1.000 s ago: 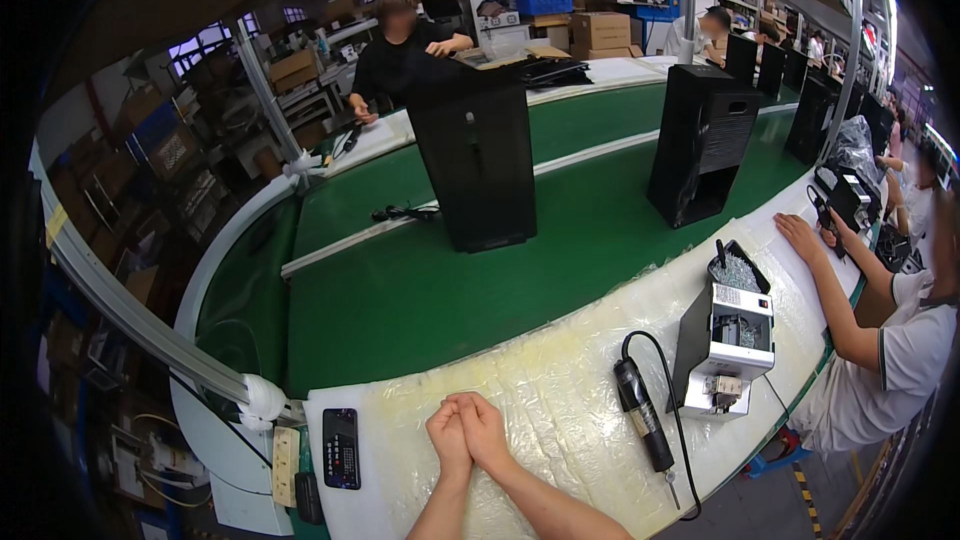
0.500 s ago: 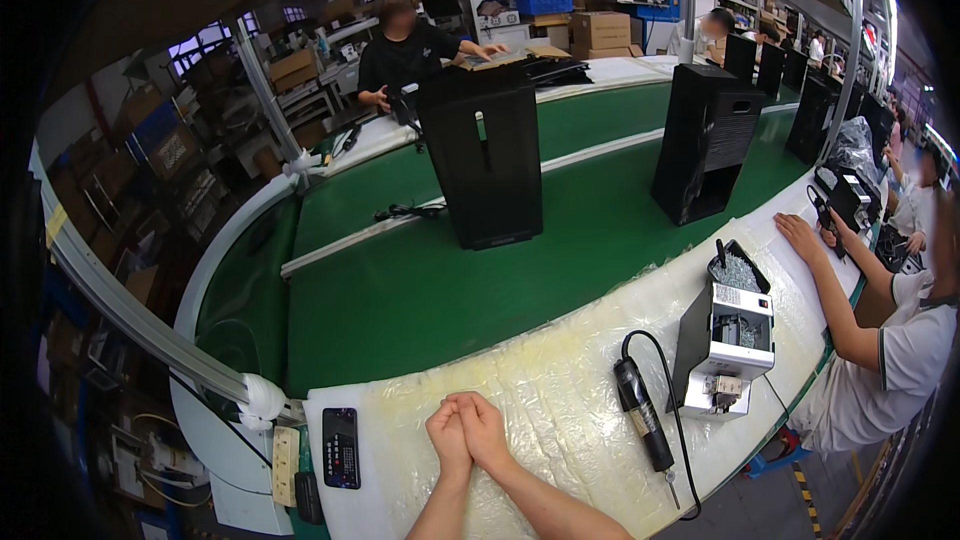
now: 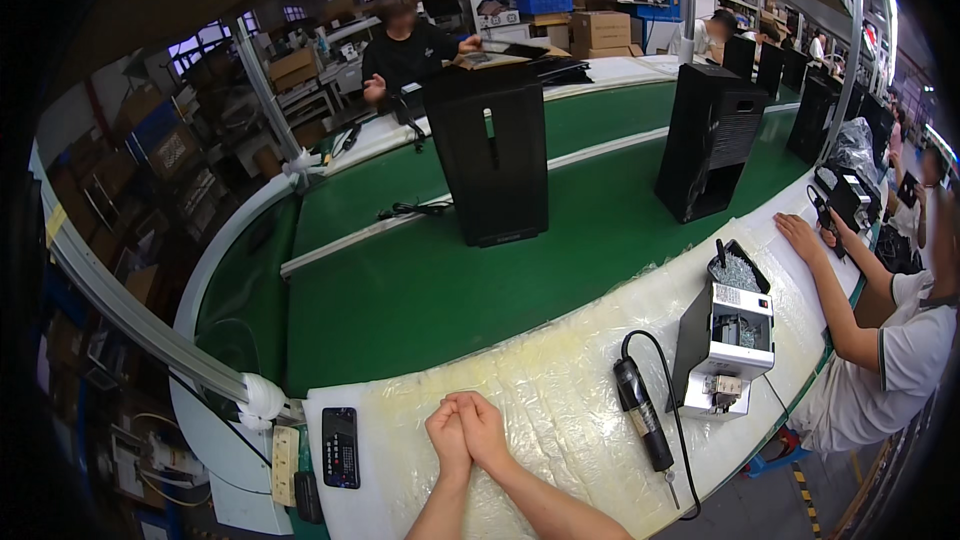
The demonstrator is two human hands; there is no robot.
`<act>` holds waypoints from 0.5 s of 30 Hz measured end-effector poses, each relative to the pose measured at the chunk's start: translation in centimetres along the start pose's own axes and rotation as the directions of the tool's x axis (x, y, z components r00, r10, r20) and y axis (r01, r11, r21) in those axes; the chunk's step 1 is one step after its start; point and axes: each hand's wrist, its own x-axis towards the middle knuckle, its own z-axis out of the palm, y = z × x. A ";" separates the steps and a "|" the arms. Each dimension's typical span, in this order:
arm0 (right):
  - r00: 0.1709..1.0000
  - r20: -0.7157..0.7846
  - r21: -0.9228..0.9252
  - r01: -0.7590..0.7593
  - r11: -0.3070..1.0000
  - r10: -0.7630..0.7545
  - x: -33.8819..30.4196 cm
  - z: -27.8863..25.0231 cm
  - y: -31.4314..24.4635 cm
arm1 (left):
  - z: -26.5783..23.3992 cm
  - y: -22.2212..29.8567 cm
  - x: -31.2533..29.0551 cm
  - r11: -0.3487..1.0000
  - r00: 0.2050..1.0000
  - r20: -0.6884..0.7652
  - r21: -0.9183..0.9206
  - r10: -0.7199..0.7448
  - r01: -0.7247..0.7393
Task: Assemble electronic housing components using an electric screwdriver.
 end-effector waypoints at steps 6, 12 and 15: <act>1.000 0.001 -0.008 0.004 1.000 -0.004 0.0 0.0 -0.1 | 0.2 0.4 -0.1 1.000 1.000 -0.004 -0.003 0.007 -0.007; 1.000 0.005 -0.002 0.006 1.000 -0.006 0.0 -0.1 0.0 | 0.3 0.5 -0.2 1.000 1.000 -0.002 -0.013 0.013 -0.013; 1.000 0.001 0.001 0.003 1.000 -0.003 0.1 -0.1 0.3 | 0.1 0.1 -0.1 1.000 1.000 0.002 -0.004 0.017 -0.017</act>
